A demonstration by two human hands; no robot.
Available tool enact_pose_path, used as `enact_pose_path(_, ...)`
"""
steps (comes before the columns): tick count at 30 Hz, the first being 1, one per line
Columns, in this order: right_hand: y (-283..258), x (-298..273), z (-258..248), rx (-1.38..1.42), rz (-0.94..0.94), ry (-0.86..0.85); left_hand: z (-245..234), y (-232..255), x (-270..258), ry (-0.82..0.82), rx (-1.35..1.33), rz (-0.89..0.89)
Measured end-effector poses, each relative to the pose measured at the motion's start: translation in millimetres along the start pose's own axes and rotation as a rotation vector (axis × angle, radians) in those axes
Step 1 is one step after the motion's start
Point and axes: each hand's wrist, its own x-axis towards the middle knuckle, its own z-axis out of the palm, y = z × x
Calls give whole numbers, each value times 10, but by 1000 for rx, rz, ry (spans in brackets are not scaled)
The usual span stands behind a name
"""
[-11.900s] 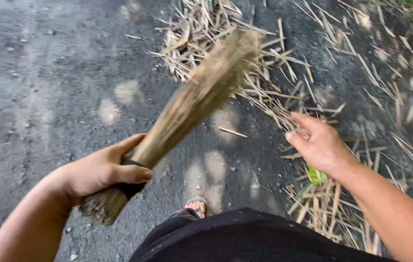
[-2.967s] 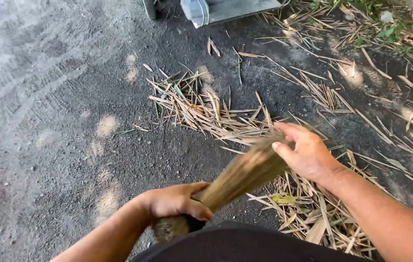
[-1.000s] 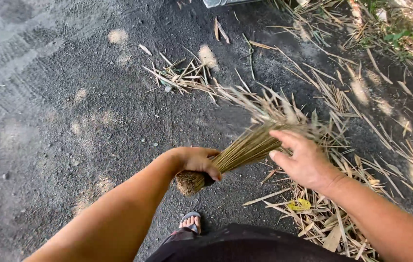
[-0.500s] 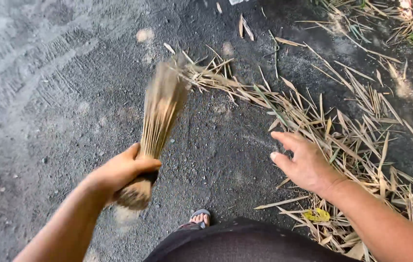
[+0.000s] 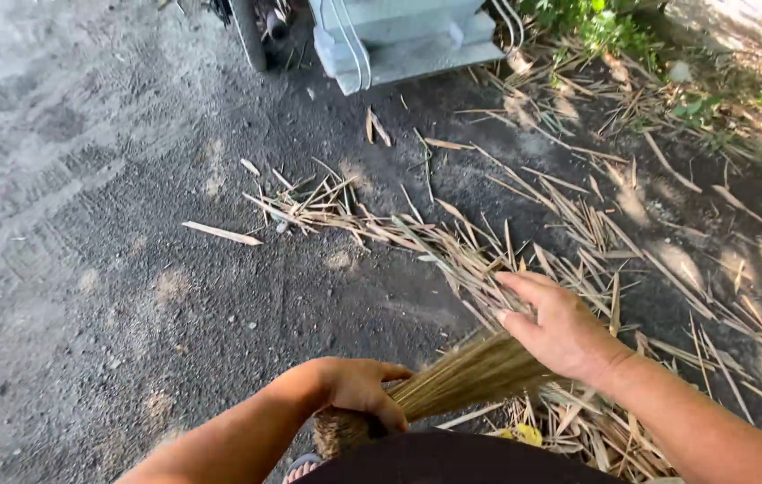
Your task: Sweeping and gathering dry bamboo leaves into a pile using a hand broom.
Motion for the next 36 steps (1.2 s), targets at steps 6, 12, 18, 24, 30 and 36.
enact_pose_path(6, 226, -2, -299, -27, -24, 61, -199, 388, -508, 202, 135, 95)
enact_pose_path(12, 147, 403, -86, 92, 18, 22, -690, -46, -1487, 667, -378, -120)
enact_pose_path(18, -228, 1256, 467, 53, 84, -62, -1860, -1216, -1572, 1003, -924, -339)
enact_pose_path(24, -509, 2041, 1245, 71, 78, -116, -2896, -2145, -415, 493, -955, -334)
enact_pose_path(30, -1144, 2932, 1502, 59, 80, -198, -2930, -1087, -253, 238, -60, -308)
enact_pose_path(36, -1541, 3444, 1452, 129, 73, -225, -3389, -1226, -1050, 218, -121, 45)
